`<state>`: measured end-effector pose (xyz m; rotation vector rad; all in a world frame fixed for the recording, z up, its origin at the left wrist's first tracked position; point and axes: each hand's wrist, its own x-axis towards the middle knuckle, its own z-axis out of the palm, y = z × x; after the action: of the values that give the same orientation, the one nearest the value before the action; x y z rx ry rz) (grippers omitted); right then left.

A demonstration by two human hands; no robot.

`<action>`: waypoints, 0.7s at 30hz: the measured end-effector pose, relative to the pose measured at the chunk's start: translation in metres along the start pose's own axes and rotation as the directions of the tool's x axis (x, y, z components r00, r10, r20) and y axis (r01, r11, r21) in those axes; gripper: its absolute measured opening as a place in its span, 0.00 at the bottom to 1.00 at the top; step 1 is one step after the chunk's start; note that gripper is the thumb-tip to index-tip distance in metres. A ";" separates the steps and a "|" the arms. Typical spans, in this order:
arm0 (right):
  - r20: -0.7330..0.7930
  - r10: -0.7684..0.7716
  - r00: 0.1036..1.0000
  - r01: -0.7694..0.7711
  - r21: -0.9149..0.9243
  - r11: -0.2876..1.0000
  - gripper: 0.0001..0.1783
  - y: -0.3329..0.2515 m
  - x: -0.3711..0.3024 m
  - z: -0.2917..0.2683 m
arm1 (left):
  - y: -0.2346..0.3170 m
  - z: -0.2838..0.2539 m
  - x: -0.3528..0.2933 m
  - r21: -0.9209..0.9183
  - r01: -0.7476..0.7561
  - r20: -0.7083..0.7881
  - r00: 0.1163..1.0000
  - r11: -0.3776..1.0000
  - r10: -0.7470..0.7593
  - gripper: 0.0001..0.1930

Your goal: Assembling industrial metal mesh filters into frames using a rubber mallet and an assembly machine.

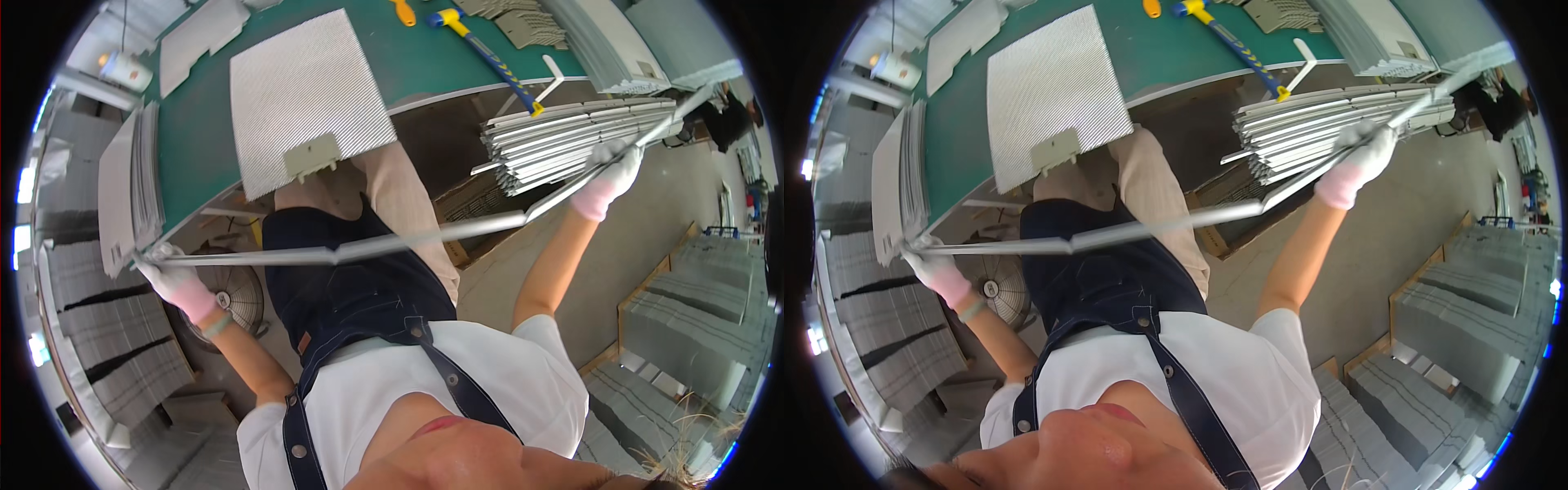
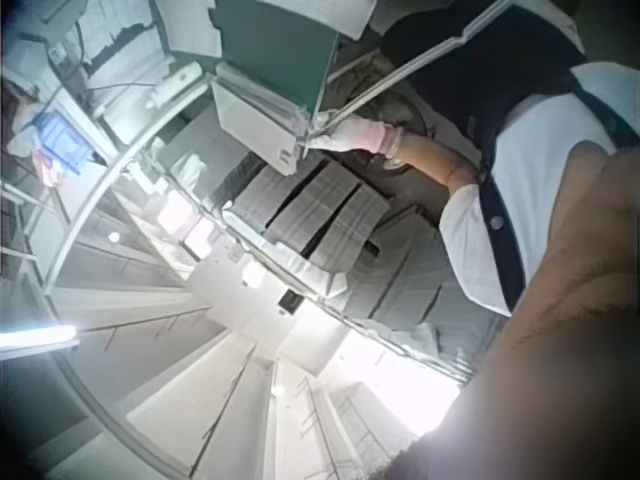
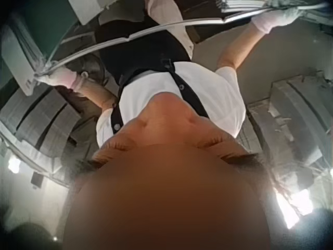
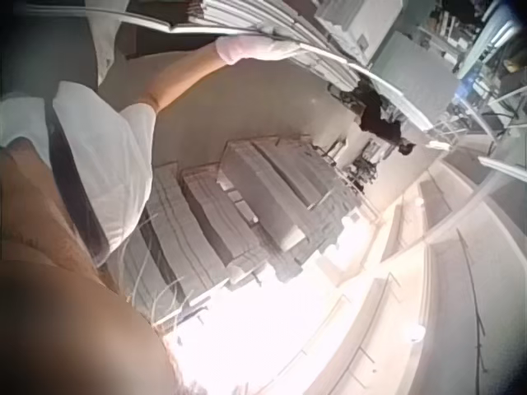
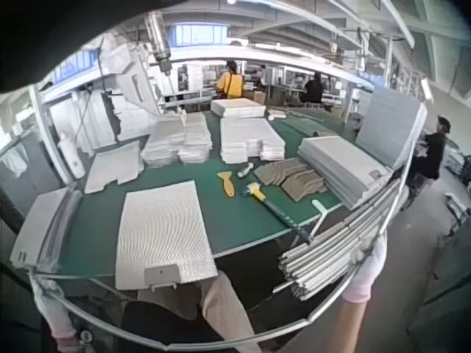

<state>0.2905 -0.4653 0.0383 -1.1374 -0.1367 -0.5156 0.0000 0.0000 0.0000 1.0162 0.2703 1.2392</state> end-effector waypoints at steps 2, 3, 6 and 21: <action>0.157 0.107 0.982 -0.083 -0.151 0.985 0.17 -0.002 -0.022 0.025 | 0.014 0.038 -0.011 -0.076 0.028 0.172 0.985 0.997 -0.014 0.20; 0.207 0.141 0.968 -0.050 -0.391 0.919 0.17 0.006 -0.069 0.043 | 0.015 0.074 -0.012 0.224 0.110 0.143 0.979 0.968 -0.144 0.20; 0.478 0.446 0.757 -0.304 -0.346 0.887 0.27 0.012 -0.135 0.069 | 0.009 0.140 -0.030 0.539 0.198 0.148 0.935 0.819 -0.323 0.19; 0.491 0.298 0.818 -0.164 -0.297 0.941 0.25 0.074 -0.077 0.164 | -0.050 0.169 -0.099 0.697 -0.020 0.433 0.808 0.716 -0.399 0.13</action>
<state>0.2820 -0.2704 0.0194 -1.4981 -0.4193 0.0210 0.1096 -0.1678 0.0232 1.8937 0.3698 0.5656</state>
